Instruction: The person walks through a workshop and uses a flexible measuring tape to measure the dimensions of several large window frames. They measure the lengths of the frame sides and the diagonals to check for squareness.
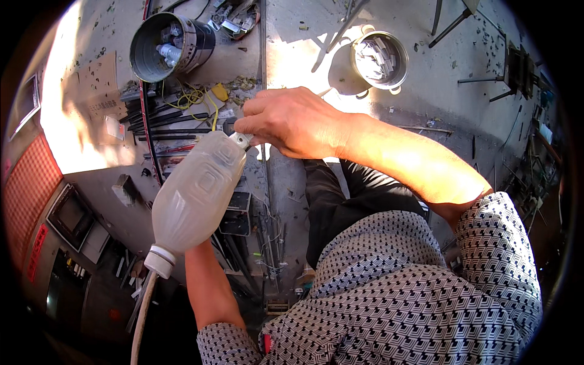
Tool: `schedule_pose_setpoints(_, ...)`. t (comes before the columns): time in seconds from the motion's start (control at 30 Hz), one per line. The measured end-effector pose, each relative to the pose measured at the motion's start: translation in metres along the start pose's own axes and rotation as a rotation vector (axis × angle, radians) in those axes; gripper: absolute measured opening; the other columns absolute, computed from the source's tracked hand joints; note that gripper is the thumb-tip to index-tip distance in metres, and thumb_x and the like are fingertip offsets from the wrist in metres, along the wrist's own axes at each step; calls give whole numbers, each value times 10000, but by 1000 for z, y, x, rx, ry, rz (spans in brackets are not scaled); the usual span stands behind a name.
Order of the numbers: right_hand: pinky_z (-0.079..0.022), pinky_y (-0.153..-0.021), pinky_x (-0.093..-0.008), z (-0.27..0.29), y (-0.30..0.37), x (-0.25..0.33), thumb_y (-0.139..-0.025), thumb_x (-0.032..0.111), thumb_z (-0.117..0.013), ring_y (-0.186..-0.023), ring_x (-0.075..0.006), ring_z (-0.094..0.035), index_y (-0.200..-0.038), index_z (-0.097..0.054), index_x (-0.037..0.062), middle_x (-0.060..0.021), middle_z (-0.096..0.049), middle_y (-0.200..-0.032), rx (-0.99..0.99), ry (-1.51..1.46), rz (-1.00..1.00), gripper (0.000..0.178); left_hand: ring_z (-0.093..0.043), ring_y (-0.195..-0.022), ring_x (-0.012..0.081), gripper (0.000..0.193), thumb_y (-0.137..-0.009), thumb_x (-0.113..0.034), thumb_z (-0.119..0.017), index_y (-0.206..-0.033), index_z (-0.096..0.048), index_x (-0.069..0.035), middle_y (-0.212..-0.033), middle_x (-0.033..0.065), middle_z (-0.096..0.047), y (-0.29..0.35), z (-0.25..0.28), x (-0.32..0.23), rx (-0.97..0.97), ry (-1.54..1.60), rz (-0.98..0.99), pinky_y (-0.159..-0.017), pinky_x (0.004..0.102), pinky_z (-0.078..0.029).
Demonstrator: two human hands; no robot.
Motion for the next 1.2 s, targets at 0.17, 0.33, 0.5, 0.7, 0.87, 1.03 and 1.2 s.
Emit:
schedule_pose_setpoints(0.17, -500, -755, -427, -9, -2, -1, -845, 135, -698, -936, -295, -605, -1113, -662, 114, -64, -598, -922, -7, 62, -4, 271, -434, -1363, 251, 657, -936, -330, -654, -1480, -381, -84, -1478, 98, -463, -11, -16, -19, -6, -1378, -245, -1143, 403, -345)
schedule_pose_setpoints(0.33, -502, -805, -424, -13, -11, -2, -885, 207, -691, -970, -287, -589, -1111, -671, 140, -57, -592, -954, -20, 75, -2, 237, -491, -1305, 257, 719, -878, -266, -755, -1470, -393, -78, -1433, 98, -503, -15, -45, -26, -53, -1646, -439, -1113, 403, -378)
schedule_pose_setpoints(0.5, -495, -883, -434, 2, -1, -4, -926, 268, -655, -1056, -333, -585, -1251, -619, 122, -131, -614, -1095, -107, 137, -39, 359, -499, -1289, 252, 683, -875, -277, -770, -1438, -449, -61, -1380, 108, -547, 12, -42, -19, -331, -950, -209, -1092, 388, -384)
schedule_pose_setpoints(0.7, -512, -898, -434, 16, 52, -18, -958, 179, -576, -1029, -354, -625, -1220, -613, 85, -156, -617, -1100, -29, 299, -222, 281, -604, -1125, 212, 609, -909, -252, -733, -1378, -485, 47, -1241, 130, -628, 84, 43, 100, -626, -477, -167, -943, 318, -477)
schedule_pose_setpoints(0.87, -502, -840, -477, -14, 127, -61, -903, 193, -605, -940, -403, -625, -1090, -682, 66, -193, -632, -998, 187, 487, -373, 239, -651, -961, 156, 554, -917, -321, -720, -1315, -547, 22, -1106, 81, -684, 139, 31, 235, -530, -320, 137, -817, 300, -500)
schedule_pose_setpoints(1.03, -511, -827, -470, -84, 260, -176, -890, 269, -576, -866, -380, -654, -986, -661, 10, -221, -668, -926, 125, 494, -494, 289, -650, -980, 151, 504, -936, -326, -684, -1297, -575, 8, -1100, 78, -688, 185, 11, 274, -523, -257, 73, -777, 295, -499)
schedule_pose_setpoints(1.2, -455, -1015, -450, -183, 244, -42, -875, 384, -591, -1138, -422, -586, -1210, -650, 26, -291, -615, -1203, 587, 608, -612, 494, -669, -952, 189, 453, -920, -303, -691, -1205, -636, 45, -1058, 126, -711, 284, 62, 329, -769, -85, -95, -845, 311, -522)
Point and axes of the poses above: each hand's wrist, its own y-axis away from the middle knuckle, its own z-axis out of the back of the hand, x = y × z, the point moved 10 cm from there along -y, towards the middle knuckle
